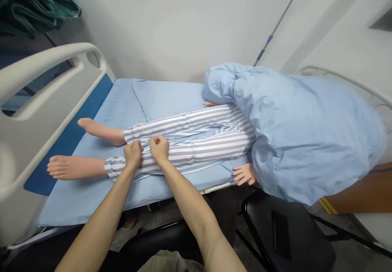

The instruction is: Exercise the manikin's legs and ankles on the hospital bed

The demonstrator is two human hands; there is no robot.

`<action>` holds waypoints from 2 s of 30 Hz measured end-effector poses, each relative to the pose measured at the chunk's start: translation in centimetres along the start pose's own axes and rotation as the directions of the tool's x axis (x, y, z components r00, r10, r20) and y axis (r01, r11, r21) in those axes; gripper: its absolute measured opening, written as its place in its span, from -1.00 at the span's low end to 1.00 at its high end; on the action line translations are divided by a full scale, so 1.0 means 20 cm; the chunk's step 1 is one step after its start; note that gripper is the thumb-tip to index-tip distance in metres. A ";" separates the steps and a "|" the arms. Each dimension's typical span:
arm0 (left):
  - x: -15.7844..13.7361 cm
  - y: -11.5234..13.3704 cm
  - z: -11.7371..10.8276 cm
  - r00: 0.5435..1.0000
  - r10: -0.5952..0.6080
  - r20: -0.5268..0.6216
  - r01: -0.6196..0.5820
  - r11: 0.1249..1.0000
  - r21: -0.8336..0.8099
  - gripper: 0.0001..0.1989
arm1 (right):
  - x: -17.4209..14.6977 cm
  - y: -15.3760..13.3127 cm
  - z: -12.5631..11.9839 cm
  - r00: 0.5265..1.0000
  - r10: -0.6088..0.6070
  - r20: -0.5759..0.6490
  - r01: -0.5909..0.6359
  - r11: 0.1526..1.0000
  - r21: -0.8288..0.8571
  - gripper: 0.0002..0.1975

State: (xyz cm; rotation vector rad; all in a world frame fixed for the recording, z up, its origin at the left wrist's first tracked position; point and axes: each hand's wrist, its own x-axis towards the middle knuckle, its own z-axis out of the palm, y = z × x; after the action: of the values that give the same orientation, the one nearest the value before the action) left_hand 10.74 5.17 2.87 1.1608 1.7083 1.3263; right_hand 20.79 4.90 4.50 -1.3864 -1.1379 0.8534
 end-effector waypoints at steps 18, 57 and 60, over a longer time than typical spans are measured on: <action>-0.18 0.29 0.33 0.981 0.139 0.133 -0.098 0.956 -0.275 -0.59 | 0.13 0.20 -0.58 0.997 -0.073 0.003 0.073 0.996 -0.047 -0.66; -0.50 0.36 1.20 0.905 0.140 0.402 0.028 0.924 -0.383 -0.59 | 0.35 0.21 -1.26 0.951 -0.239 -0.198 0.252 0.967 0.042 -0.62; -0.50 0.35 1.19 0.885 0.158 0.437 0.021 0.926 -0.377 -0.61 | 0.43 0.20 -1.42 0.937 -0.299 -0.184 0.290 0.954 -0.074 -0.62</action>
State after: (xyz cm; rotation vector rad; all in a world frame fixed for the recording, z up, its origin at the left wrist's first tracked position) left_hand 37.51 5.32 3.50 1.1981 1.0268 1.2239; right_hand 50.73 4.98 5.48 -1.2643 -1.1820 0.4702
